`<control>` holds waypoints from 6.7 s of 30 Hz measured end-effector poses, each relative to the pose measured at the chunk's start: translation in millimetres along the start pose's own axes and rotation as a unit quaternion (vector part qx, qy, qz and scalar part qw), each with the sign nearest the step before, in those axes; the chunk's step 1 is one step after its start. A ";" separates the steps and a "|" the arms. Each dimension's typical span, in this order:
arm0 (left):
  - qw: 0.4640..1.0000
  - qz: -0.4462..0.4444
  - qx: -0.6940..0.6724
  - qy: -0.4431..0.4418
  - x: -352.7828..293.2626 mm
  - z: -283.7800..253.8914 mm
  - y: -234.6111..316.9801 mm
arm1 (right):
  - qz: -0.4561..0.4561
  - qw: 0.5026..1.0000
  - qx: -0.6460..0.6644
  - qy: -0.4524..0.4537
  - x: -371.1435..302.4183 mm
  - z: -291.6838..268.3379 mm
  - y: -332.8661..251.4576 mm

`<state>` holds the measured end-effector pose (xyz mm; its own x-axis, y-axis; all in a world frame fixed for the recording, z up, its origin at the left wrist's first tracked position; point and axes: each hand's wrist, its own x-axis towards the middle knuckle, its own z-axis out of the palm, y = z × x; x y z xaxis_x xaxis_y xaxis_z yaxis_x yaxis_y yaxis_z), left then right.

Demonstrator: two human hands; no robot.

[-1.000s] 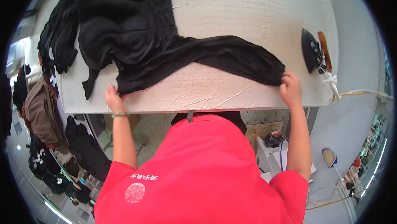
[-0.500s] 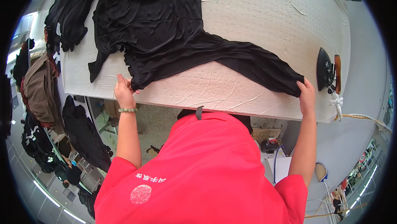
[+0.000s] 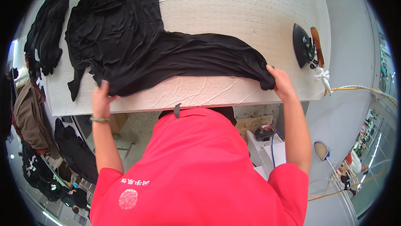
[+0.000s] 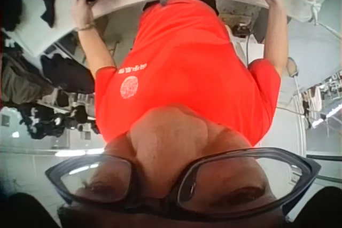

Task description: The recorder is ironing several pieces of black clothing on a workbench in a factory setting.

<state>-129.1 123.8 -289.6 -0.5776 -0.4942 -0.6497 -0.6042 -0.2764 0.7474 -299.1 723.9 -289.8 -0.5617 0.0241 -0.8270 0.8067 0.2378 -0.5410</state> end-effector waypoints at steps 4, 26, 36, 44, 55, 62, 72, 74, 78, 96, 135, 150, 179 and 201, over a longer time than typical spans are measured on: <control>0.953 0.167 -0.250 -0.036 12.5 -41.4 57.3 | -0.274 0.957 0.039 0.081 -11.4 -33.5 -68.3; 0.978 0.116 -0.012 0.175 -11.8 -11.1 -58.8 | -0.207 0.976 -0.052 -0.045 2.8 -87.5 6.3; 0.975 0.128 0.080 0.165 -8.0 4.6 -69.7 | -0.121 0.983 -0.039 -0.132 20.2 -93.8 29.1; 0.974 0.094 0.058 0.200 -10.2 -17.3 -75.9 | -0.124 0.986 -0.046 -0.097 3.6 -100.7 38.7; 0.693 0.526 0.493 -0.017 -8.2 173.0 28.2 | -0.397 0.844 -0.330 0.145 30.1 -81.5 17.8; 0.553 0.540 0.587 -0.240 8.3 258.0 62.6 | -0.438 0.738 -0.500 0.117 29.7 -76.3 14.4; 0.520 0.489 0.640 -0.285 30.3 250.5 71.2 | -0.482 0.632 -0.589 0.144 27.2 -74.6 17.8; 0.539 0.465 0.643 -0.282 34.3 249.4 71.7 | -0.420 0.652 -0.612 0.155 30.8 -72.8 10.7; 0.578 0.437 0.634 -0.270 41.4 246.5 71.4 | -0.337 0.736 -0.558 0.182 40.3 -70.7 -7.9; 0.663 0.390 0.608 -0.198 51.7 253.6 56.7 | -0.279 0.748 -0.587 0.138 58.7 -75.9 -31.5; 0.553 0.567 0.595 -0.136 -165.1 547.9 -107.9 | -0.315 0.737 -0.537 0.263 73.6 -124.9 -108.6; 0.555 0.562 0.603 -0.115 -167.8 550.4 -111.4 | -0.524 0.523 -0.668 -0.075 74.5 -58.8 -143.5; 0.676 0.363 0.628 -0.128 62.7 250.2 57.3 | -0.427 0.601 -0.675 -0.032 22.4 123.1 -138.2; 0.980 0.101 0.125 0.117 -25.3 -13.9 -87.3 | -0.337 0.632 -0.668 0.200 94.7 75.4 -200.5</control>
<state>-54.1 149.0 -336.5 -0.5760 -0.7013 -0.4200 -0.6229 0.0437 0.7811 -500.2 605.3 -271.2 -0.9127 -0.3394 -0.2275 -0.3657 0.9269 0.0843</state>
